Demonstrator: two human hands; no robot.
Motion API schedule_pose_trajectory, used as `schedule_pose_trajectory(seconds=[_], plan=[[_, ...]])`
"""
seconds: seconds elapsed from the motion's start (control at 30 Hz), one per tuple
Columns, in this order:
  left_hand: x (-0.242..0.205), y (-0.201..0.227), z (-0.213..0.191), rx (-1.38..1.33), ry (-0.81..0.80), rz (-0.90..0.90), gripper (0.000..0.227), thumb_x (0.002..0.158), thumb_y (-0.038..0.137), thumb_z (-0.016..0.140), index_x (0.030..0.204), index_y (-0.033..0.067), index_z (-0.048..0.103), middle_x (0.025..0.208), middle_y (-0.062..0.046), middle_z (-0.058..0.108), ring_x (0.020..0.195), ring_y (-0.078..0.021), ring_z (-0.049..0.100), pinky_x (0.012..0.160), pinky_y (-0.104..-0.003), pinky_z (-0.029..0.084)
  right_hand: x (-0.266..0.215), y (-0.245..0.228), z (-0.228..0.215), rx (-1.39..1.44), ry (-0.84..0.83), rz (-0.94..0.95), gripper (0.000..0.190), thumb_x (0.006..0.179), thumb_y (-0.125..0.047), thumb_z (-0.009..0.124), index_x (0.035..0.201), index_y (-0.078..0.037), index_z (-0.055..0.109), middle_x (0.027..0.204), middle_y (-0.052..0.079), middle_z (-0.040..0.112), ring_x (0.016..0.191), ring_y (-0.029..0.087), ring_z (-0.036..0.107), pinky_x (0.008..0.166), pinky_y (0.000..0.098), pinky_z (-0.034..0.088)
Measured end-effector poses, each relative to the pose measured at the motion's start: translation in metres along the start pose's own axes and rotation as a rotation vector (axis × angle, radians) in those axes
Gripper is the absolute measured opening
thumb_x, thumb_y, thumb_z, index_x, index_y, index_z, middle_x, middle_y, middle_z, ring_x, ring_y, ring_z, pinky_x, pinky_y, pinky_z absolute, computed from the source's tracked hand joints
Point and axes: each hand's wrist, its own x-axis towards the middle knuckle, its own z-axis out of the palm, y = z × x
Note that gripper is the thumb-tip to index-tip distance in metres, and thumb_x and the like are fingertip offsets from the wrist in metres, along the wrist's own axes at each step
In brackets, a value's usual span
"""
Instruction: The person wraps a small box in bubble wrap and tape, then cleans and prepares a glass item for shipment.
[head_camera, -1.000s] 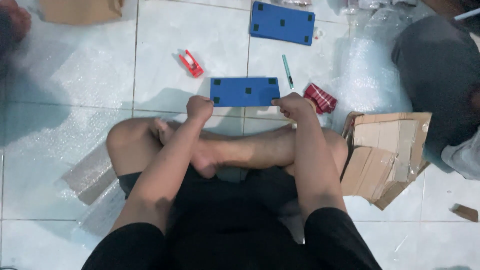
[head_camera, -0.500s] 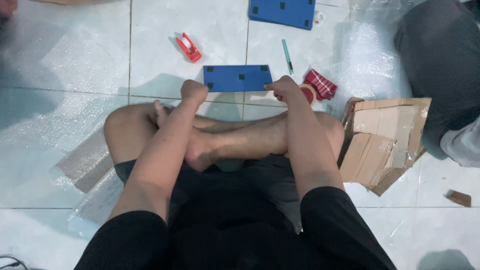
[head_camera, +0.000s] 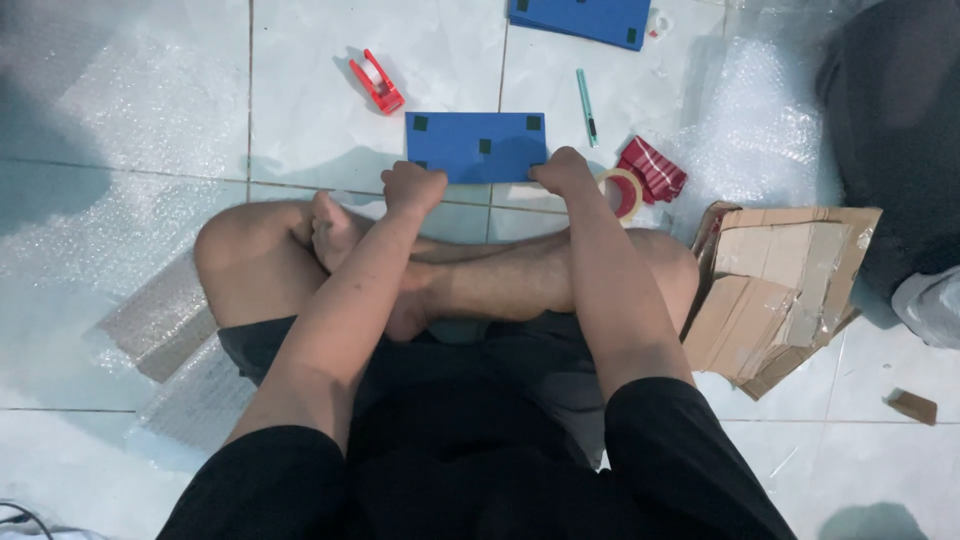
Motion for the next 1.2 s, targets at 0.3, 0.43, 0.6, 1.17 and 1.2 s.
schedule_pose_trajectory(seconds=[0.3,0.43,0.6,1.17,1.2], plan=[[-0.026,0.011,-0.009,-0.05,-0.032,-0.01,0.064,0.09,0.022,0.06,0.137,-0.0157,0.039,0.142,-0.037,0.028,0.12,-0.0464,0.056,0.091,-0.053,0.057,-0.005,-0.003,0.01,0.046,0.011,-0.101,0.023,0.078,-0.021,0.066,0.061,-0.012,0.054,0.053,0.005,0.045,0.043,0.016,0.042,0.049,0.0408,0.037],[-0.021,0.008,-0.007,-0.069,-0.014,0.006,0.067,0.092,0.024,0.059,0.14,-0.0166,0.035,0.143,-0.039,0.026,0.118,-0.047,0.058,0.087,-0.053,0.058,-0.001,-0.006,0.009,0.059,0.06,-0.117,0.021,0.077,-0.021,0.062,0.059,-0.013,0.054,0.053,0.005,0.044,0.045,0.018,0.045,0.051,0.0437,0.036],[-0.029,0.009,-0.011,-0.097,0.04,0.036,0.068,0.095,0.024,0.06,0.143,-0.0164,0.033,0.142,-0.038,0.027,0.118,-0.0489,0.057,0.086,-0.055,0.06,-0.024,-0.013,0.004,0.057,0.073,-0.131,0.072,0.082,-0.024,0.071,0.145,0.0,0.047,0.125,0.029,0.064,0.114,0.045,0.067,0.088,0.0579,0.059],[-0.018,0.017,0.001,-0.187,0.188,0.197,0.055,0.088,0.025,0.064,0.132,-0.0061,0.055,0.123,-0.024,0.054,0.115,-0.0436,0.064,0.091,-0.048,0.058,0.0,0.007,-0.014,0.177,0.191,-0.116,0.043,0.089,-0.031,0.076,0.124,-0.006,0.073,0.11,0.014,0.071,0.108,0.033,0.07,0.091,0.0461,0.058],[-0.028,0.028,-0.001,-0.197,0.226,0.229,0.05,0.086,0.026,0.067,0.128,-0.0016,0.064,0.121,-0.022,0.062,0.121,-0.0453,0.063,0.099,-0.052,0.055,0.003,0.01,-0.018,0.202,0.209,-0.107,0.042,0.087,-0.031,0.078,0.122,-0.008,0.075,0.106,0.013,0.071,0.106,0.032,0.07,0.09,0.0441,0.058]])
